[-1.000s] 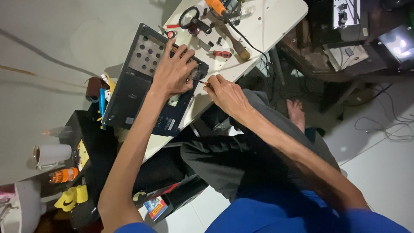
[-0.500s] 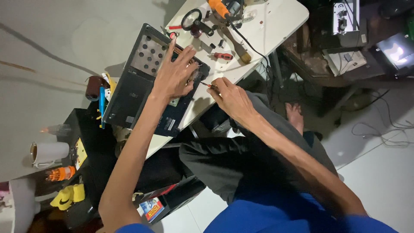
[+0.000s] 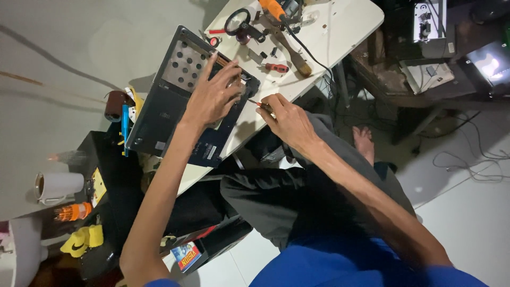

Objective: Reconnecting internal ribbon cables to the motherboard of a disassembled laptop.

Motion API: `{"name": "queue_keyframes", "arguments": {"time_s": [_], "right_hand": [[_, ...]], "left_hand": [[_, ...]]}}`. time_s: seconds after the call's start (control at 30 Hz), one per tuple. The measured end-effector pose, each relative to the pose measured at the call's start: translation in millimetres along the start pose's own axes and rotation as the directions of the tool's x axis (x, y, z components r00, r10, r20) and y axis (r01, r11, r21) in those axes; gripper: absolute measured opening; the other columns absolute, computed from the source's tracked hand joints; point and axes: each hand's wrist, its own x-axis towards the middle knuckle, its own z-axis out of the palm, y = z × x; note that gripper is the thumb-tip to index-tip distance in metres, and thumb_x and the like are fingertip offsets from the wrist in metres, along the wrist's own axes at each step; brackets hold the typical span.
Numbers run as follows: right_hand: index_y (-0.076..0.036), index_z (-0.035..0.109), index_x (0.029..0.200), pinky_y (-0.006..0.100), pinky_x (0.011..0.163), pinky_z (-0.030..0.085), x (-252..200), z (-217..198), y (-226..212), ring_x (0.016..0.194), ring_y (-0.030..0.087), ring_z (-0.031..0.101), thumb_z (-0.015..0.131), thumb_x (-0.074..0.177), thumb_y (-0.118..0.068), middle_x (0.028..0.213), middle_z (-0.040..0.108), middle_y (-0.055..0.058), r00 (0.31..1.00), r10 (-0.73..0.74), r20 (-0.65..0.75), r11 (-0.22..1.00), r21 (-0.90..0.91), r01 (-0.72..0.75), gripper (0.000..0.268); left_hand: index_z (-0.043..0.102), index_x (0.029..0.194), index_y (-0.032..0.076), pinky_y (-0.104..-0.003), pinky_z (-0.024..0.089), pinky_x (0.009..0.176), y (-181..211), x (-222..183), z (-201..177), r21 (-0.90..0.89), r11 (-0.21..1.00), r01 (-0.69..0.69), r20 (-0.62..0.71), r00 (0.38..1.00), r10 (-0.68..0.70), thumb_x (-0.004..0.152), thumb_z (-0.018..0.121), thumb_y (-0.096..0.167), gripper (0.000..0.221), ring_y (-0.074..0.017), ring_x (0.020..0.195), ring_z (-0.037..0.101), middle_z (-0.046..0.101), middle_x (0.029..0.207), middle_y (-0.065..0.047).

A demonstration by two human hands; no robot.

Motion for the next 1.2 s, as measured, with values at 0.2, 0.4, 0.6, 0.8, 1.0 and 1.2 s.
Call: {"name": "queue_keyframes", "arguments": {"time_s": [0.2,0.4,0.6,0.8,1.0,1.2], "right_hand": [[0.002,0.058,0.103,0.036,0.05,0.051,0,2,1,0.056,0.022,0.062,0.069,0.098,-0.012,0.096,0.067,0.011,1.0,-0.012,-0.006,1.0,-0.017,0.012,0.019],[0.002,0.059,0.103,0.034,0.052,0.052,1,1,1,0.059,0.021,0.064,0.068,0.099,-0.015,0.097,0.069,0.009,1.0,0.01,0.009,1.0,-0.027,-0.009,0.02],[0.001,0.067,0.101,0.031,0.048,0.047,2,-3,-2,0.054,0.019,0.06,0.07,0.099,-0.02,0.092,0.073,0.009,0.999,-0.021,-0.044,0.996,-0.086,0.017,0.021],[0.001,0.068,0.1,0.031,0.047,0.046,4,-6,-4,0.053,0.018,0.059,0.071,0.098,-0.02,0.089,0.073,0.008,0.999,-0.019,-0.049,0.996,-0.091,0.014,0.021],[0.001,0.064,0.101,0.033,0.05,0.048,2,-4,-2,0.055,0.021,0.061,0.07,0.099,-0.017,0.091,0.071,0.008,0.999,-0.007,-0.049,0.999,-0.054,0.005,0.019],[-0.001,0.061,0.102,0.037,0.051,0.049,1,-2,2,0.052,0.023,0.06,0.068,0.1,-0.02,0.087,0.071,0.012,0.993,0.083,-0.086,0.997,0.012,-0.082,0.021]], "left_hand": [[0.078,0.092,0.017,-0.05,0.007,0.133,4,1,-7,-0.002,1.0,0.001,-0.006,1.0,-0.001,0.069,0.084,0.011,0.025,-0.0233,0.149,0.046,0.067,0.139,-0.006],[0.072,0.085,0.014,-0.054,0.008,0.132,3,-1,-3,-0.003,1.0,-0.008,-0.013,1.0,0.008,0.074,0.085,0.013,0.017,-0.0249,0.148,0.049,0.067,0.136,-0.006],[0.067,0.086,0.01,-0.057,0.008,0.132,4,-2,-3,-0.046,0.998,-0.029,-0.033,0.999,0.028,0.084,0.079,0.014,0.012,-0.0263,0.148,0.049,0.065,0.133,-0.009],[0.067,0.086,0.009,-0.057,0.008,0.132,2,-3,-2,-0.063,0.997,-0.036,-0.033,0.999,0.034,0.083,0.08,0.014,0.014,-0.0282,0.15,0.046,0.064,0.136,-0.012],[0.067,0.101,0.008,-0.059,0.005,0.13,-2,-1,4,-0.073,0.997,-0.011,-0.01,1.0,0.011,0.082,0.082,0.012,0.024,-0.0298,0.152,0.04,0.061,0.142,-0.013],[0.067,0.097,0.01,-0.06,0.001,0.129,-7,9,13,0.18,0.984,0.003,0.084,0.996,-0.018,0.072,0.081,0.031,0.034,-0.0295,0.158,0.031,0.051,0.158,-0.016]]}}
